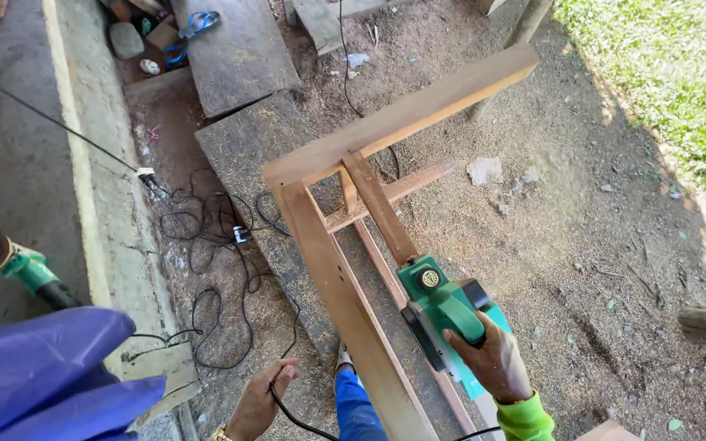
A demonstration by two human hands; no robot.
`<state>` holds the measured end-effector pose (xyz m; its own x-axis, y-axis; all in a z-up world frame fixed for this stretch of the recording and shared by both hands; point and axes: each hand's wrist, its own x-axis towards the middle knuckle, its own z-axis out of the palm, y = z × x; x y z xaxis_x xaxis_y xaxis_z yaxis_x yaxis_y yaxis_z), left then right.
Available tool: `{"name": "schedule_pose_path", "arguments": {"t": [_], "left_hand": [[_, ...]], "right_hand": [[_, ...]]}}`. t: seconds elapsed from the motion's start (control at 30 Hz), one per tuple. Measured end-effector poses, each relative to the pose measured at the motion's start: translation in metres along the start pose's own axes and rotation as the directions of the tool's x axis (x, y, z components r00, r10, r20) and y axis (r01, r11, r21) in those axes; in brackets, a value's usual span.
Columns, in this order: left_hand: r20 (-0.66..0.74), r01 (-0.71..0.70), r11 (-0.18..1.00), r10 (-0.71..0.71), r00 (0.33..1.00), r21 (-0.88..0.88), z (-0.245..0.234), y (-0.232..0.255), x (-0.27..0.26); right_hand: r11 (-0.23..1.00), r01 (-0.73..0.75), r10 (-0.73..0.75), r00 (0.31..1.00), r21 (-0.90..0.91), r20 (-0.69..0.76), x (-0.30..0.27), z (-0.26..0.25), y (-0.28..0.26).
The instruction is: Sanding and planing a wooden furniture frame using power tools.
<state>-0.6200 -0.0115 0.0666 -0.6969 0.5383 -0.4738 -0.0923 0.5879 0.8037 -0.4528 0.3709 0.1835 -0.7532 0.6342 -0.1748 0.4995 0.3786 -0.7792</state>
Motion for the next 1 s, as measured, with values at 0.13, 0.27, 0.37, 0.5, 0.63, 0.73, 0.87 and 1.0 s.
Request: {"name": "schedule_pose_path", "arguments": {"t": [0.13, 0.27, 0.37, 0.5, 0.63, 0.73, 0.87, 1.0], "left_hand": [[0.031, -0.001, 1.000, 0.001, 1.000, 0.010, -0.010, 0.000, 0.026], [0.052, -0.008, 0.998, 0.005, 0.999, 0.066, -0.027, 0.026, 0.038], [0.056, -0.016, 0.996, 0.011, 0.998, 0.093, -0.037, 0.033, 0.052], [0.049, -0.010, 0.997, 0.006, 0.999, 0.079, -0.050, 0.038, 0.059], [0.000, -0.023, 0.999, 0.023, 1.000, 0.029, -0.062, 0.018, 0.061], [-0.048, -0.009, 1.000, 0.009, 0.999, 0.004, -0.075, 0.018, 0.059], [-0.100, 0.038, 0.999, -0.038, 0.994, 0.001, -0.094, -0.006, 0.066], [-0.171, -0.039, 0.991, 0.016, 0.985, -0.127, -0.110, -0.057, 0.087]], "right_hand": [[1.000, -0.021, 0.021, 1.000, -0.009, -0.002, 0.020, 0.006, -0.016], [0.999, -0.033, 0.033, 0.999, -0.009, 0.008, 0.037, 0.016, -0.023], [0.999, 0.012, -0.012, 1.000, 0.035, -0.020, 0.054, 0.021, -0.031], [1.000, 0.026, -0.026, 0.999, -0.016, -0.024, 0.073, 0.029, -0.043], [0.999, 0.035, -0.036, 0.998, -0.018, -0.060, 0.097, 0.039, -0.052], [0.998, 0.051, -0.054, 0.996, -0.042, -0.076, 0.113, 0.047, -0.058], [0.993, 0.091, -0.100, 0.988, -0.080, -0.114, 0.133, 0.055, -0.074], [0.990, 0.096, -0.108, 0.987, -0.101, -0.115, 0.155, 0.064, -0.091]]}}
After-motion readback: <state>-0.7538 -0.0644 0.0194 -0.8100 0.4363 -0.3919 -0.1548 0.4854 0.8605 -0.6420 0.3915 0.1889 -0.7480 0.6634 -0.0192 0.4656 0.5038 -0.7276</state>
